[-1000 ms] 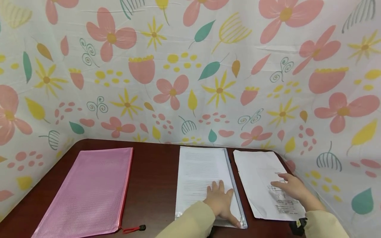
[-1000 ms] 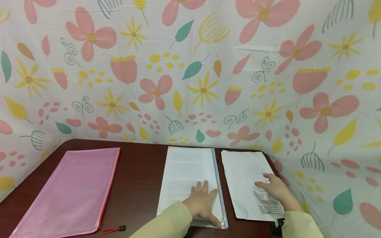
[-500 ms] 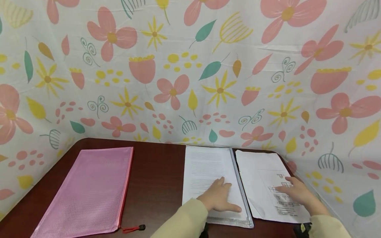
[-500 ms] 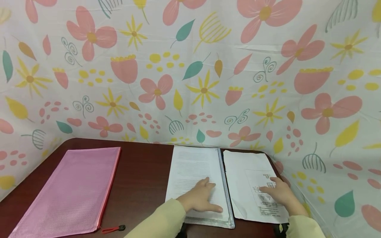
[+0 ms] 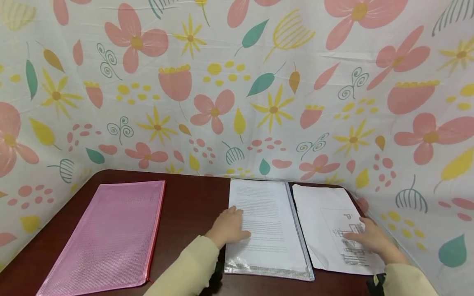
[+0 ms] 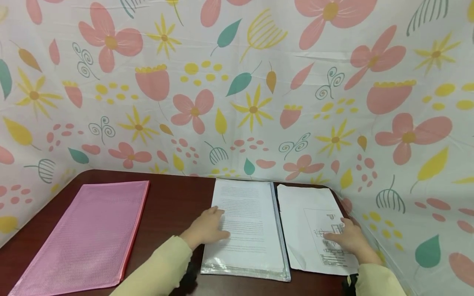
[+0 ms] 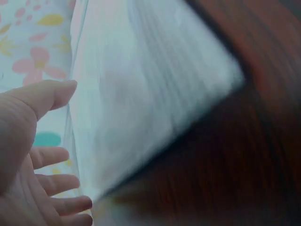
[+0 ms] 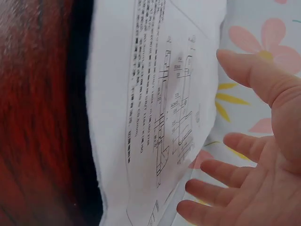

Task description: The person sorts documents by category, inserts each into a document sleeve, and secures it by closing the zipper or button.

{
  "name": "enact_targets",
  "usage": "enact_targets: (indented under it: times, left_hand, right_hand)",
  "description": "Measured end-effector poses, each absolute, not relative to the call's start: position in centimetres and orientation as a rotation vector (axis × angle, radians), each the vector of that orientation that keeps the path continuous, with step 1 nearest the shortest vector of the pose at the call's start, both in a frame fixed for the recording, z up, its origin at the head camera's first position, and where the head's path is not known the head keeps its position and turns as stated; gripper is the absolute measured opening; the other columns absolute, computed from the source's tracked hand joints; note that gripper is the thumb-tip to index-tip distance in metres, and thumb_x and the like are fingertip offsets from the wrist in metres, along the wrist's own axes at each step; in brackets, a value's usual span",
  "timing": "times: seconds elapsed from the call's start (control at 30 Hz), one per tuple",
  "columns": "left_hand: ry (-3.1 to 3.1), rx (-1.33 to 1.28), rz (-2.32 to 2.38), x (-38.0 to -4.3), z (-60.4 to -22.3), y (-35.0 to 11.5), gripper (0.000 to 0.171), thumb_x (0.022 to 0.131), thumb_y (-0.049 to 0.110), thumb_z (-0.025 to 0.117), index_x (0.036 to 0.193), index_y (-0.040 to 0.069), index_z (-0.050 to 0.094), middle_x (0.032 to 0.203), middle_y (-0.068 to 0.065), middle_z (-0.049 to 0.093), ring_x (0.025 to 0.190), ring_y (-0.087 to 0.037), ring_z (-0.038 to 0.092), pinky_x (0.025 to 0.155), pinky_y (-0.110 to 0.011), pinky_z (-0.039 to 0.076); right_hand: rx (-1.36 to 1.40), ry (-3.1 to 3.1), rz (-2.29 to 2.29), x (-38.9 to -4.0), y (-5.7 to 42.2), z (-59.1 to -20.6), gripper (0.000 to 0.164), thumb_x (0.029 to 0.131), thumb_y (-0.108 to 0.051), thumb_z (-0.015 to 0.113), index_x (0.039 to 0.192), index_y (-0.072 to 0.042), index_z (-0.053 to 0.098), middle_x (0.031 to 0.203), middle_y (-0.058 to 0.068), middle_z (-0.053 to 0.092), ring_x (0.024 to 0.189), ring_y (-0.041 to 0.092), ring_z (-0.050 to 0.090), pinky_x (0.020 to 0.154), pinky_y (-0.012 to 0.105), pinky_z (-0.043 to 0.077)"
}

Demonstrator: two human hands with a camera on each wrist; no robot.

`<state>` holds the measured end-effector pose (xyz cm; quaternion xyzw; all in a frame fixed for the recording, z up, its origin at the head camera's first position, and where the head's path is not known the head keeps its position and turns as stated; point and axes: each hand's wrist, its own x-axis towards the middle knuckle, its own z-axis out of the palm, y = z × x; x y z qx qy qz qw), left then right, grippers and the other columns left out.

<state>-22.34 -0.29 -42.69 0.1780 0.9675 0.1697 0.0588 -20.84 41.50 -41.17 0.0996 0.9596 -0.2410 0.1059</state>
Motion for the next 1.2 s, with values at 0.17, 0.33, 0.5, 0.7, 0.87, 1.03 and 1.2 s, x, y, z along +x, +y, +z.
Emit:
enact_targets:
  times: [0.17, 0.33, 0.5, 0.7, 0.87, 1.03, 1.2]
  left_hand:
    - [2.956, 0.373, 0.589, -22.6, -43.0, -3.2, 0.073, 0.082, 0.042, 0.068, 0.137, 0.0, 0.044, 0.145, -0.025, 0.037, 0.132, -0.044, 0.036, 0.108, -0.052, 0.033]
    - [2.971, 0.258, 0.611, -22.5, -43.6, -6.2, 0.073, 0.082, 0.039, 0.068, 0.137, -0.002, 0.043, 0.145, -0.028, 0.035, 0.132, -0.047, 0.034, 0.107, -0.058, 0.031]
    - [2.981, 0.134, 0.594, -22.5, -43.7, -9.2, 0.072, 0.083, 0.037, 0.067, 0.136, -0.006, 0.042, 0.143, -0.032, 0.034, 0.129, -0.051, 0.034, 0.105, -0.062, 0.029]
    - [2.96, -0.046, 0.553, -22.4, -43.3, -12.6, 0.07, 0.087, 0.033, 0.062, 0.137, -0.009, 0.037, 0.142, -0.037, 0.029, 0.126, -0.055, 0.033, 0.101, -0.065, 0.031]
    - [2.921, -0.223, 0.526, -22.2, -42.3, -15.0, 0.066, 0.09, 0.028, 0.057, 0.138, -0.01, 0.033, 0.131, -0.039, 0.034, 0.113, -0.056, 0.041, 0.085, -0.068, 0.039]
    - [2.858, -0.33, 0.53, -21.4, -41.2, -17.3, 0.062, 0.089, 0.022, 0.055, 0.136, -0.013, 0.034, 0.128, -0.044, 0.035, 0.11, -0.062, 0.041, 0.083, -0.072, 0.039]
    - [2.876, -0.284, 0.501, -20.6, -40.5, -19.1, 0.022, 0.084, 0.015, 0.06, 0.095, -0.005, 0.063, 0.095, -0.025, 0.06, 0.08, -0.035, 0.056, 0.063, -0.047, 0.05]
  right_hand:
    - [0.308, 2.841, -0.748, -20.9, 41.8, -41.6, 0.113, 0.074, -0.047, 0.075, 0.138, 0.021, 0.011, 0.129, 0.045, 0.028, 0.108, 0.05, 0.043, 0.092, 0.059, 0.039]
    - [0.311, 2.815, -0.787, -20.8, 42.0, -42.0, 0.114, 0.072, -0.045, 0.078, 0.138, 0.02, 0.011, 0.119, 0.042, 0.039, 0.094, 0.039, 0.053, 0.078, 0.044, 0.047]
    - [0.285, 2.815, -0.806, -20.5, 42.2, -42.4, 0.115, 0.072, -0.038, 0.079, 0.138, 0.02, 0.004, 0.113, 0.042, 0.042, 0.087, 0.035, 0.055, 0.068, 0.031, 0.047]
    - [0.296, 2.842, -0.768, -20.4, 42.1, -42.6, 0.12, 0.07, -0.037, 0.08, 0.137, 0.022, 0.001, 0.118, 0.045, 0.036, 0.093, 0.042, 0.051, 0.08, 0.043, 0.045]
    - [0.357, 2.846, -0.765, -20.6, 42.1, -42.3, 0.127, 0.066, -0.038, 0.082, 0.137, 0.023, -0.004, 0.125, 0.047, 0.024, 0.105, 0.051, 0.042, 0.093, 0.057, 0.037]
    - [0.424, 2.856, -0.792, -20.5, 42.1, -42.3, 0.136, 0.06, -0.041, 0.086, 0.143, 0.014, -0.006, 0.135, 0.044, 0.016, 0.116, 0.053, 0.03, 0.102, 0.061, 0.026]
    - [0.503, 2.78, -0.798, -20.2, 42.1, -42.2, 0.124, 0.058, -0.044, 0.087, 0.142, 0.014, 0.016, 0.124, 0.039, 0.038, 0.105, 0.045, 0.044, 0.093, 0.051, 0.04]
